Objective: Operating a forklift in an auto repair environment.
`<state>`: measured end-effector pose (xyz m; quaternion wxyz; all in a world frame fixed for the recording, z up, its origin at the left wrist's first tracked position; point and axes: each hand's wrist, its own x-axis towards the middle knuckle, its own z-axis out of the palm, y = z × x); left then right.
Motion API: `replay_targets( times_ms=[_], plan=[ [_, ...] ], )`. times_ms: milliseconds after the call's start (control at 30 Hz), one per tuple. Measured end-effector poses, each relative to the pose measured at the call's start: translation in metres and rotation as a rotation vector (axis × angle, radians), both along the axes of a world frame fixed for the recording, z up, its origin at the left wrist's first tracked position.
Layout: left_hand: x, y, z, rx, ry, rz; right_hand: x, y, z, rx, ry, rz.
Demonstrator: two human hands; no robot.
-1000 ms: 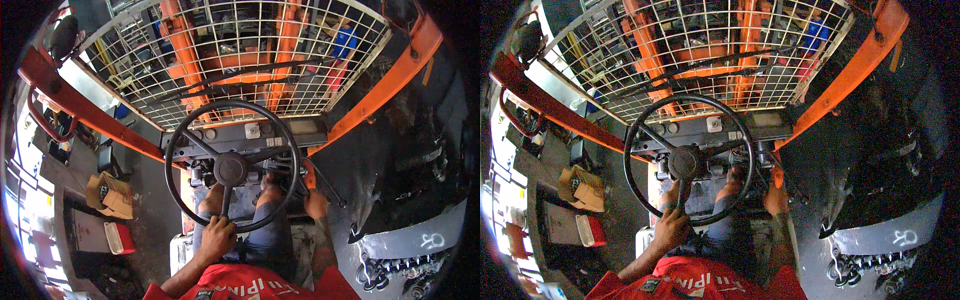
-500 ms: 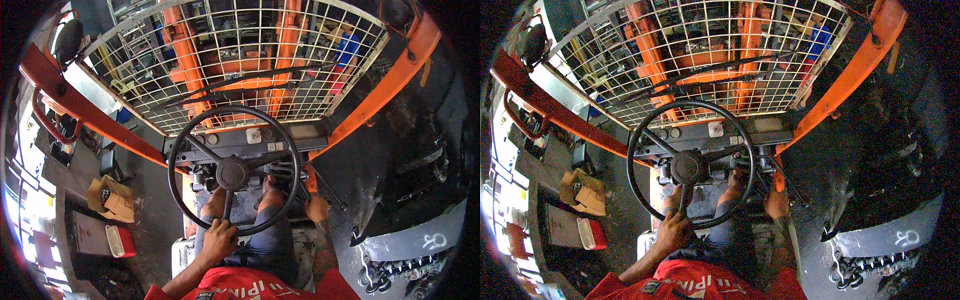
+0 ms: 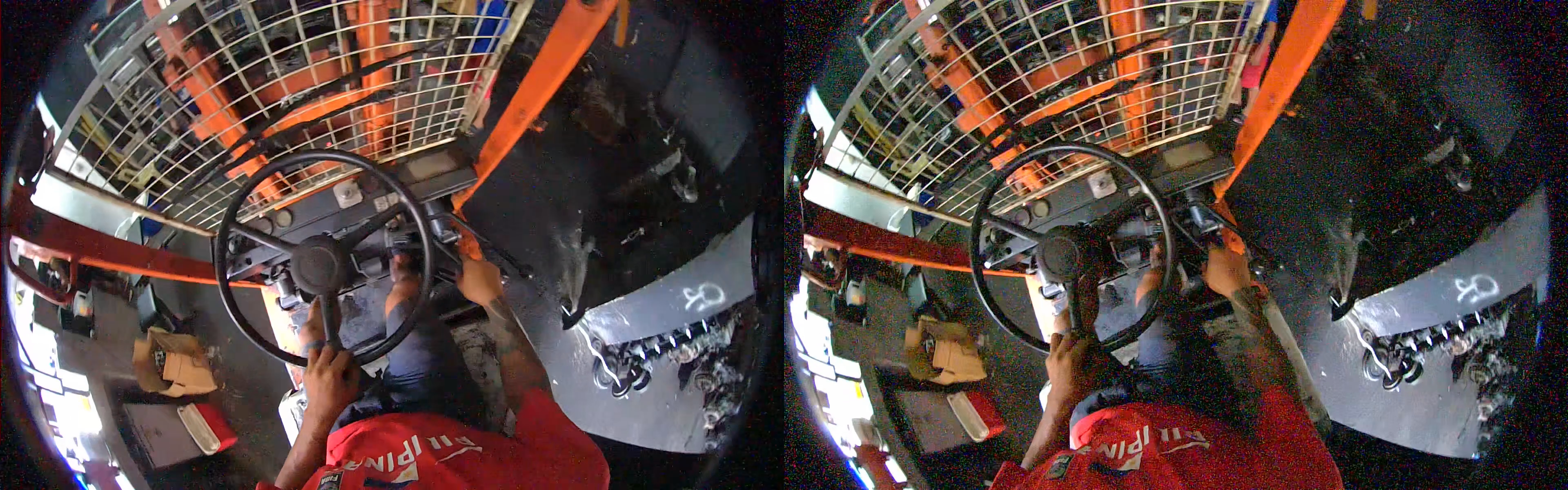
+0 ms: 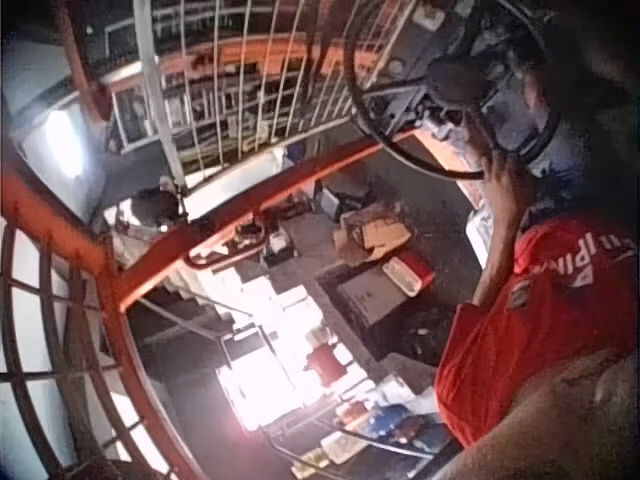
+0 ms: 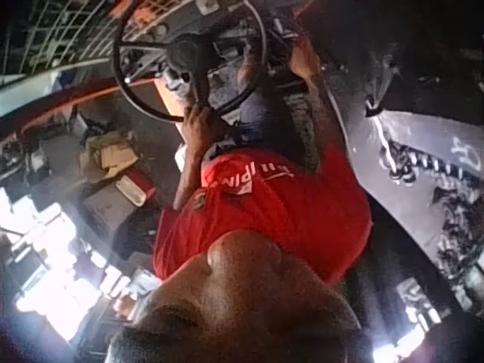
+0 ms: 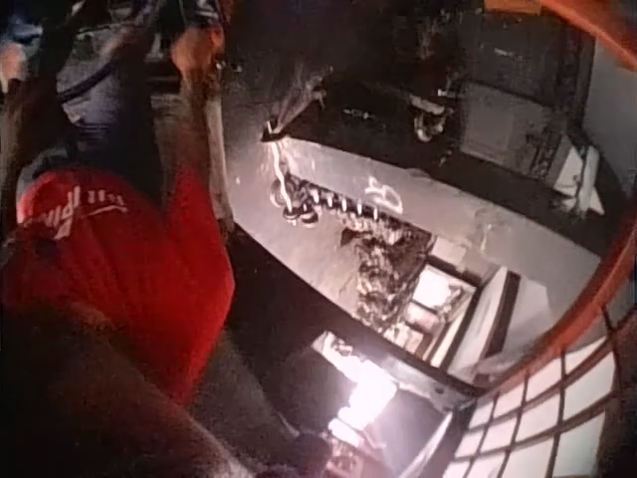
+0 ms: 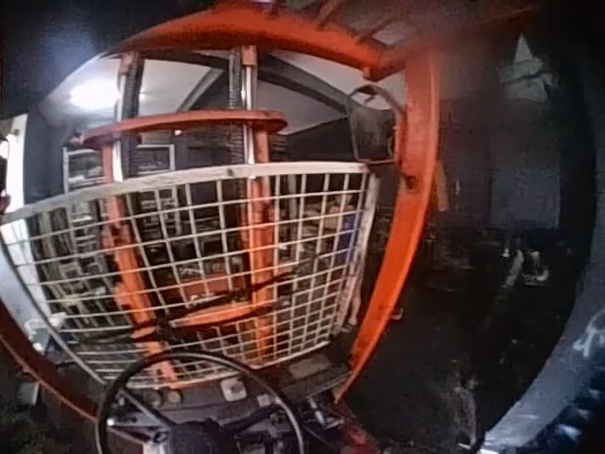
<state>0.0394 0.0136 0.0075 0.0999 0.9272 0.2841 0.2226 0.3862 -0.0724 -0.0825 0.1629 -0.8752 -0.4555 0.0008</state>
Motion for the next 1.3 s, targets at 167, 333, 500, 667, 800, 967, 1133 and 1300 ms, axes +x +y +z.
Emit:
replay_targets(
  times_ms=[167,333,500,667,800,967,1133,1300],
  plan=[
    [0.003,-0.003,0.002,-0.003,0.027,-0.027,0.03,0.002,0.088,0.418,0.205,0.044],
    [-0.003,-0.008,-0.009,0.01,-0.019,-0.02,0.055,-0.062,0.036,-0.321,0.104,-0.289],
    [-0.011,-0.012,0.004,-0.001,0.017,-0.018,0.04,-0.078,-0.03,-0.098,0.13,-0.215],
    [-0.006,-0.013,0.006,-0.012,0.024,-0.031,0.043,-0.084,-0.062,0.005,-0.102,-0.239],
    [-0.005,-0.009,-0.001,0.003,0.015,-0.057,0.042,-0.08,-0.066,-0.074,-0.056,-0.397],
    [-0.008,-0.006,0.002,-0.001,0.034,-0.08,0.042,-0.085,-0.043,-0.103,0.087,-0.27],
    [-0.007,-0.005,0.001,-0.011,0.018,-0.084,0.042,-0.085,-0.034,-0.168,0.168,-0.245],
    [-0.01,-0.003,0.001,-0.021,0.045,-0.089,0.043,-0.084,-0.037,-0.222,0.093,-0.226]
  ],
)
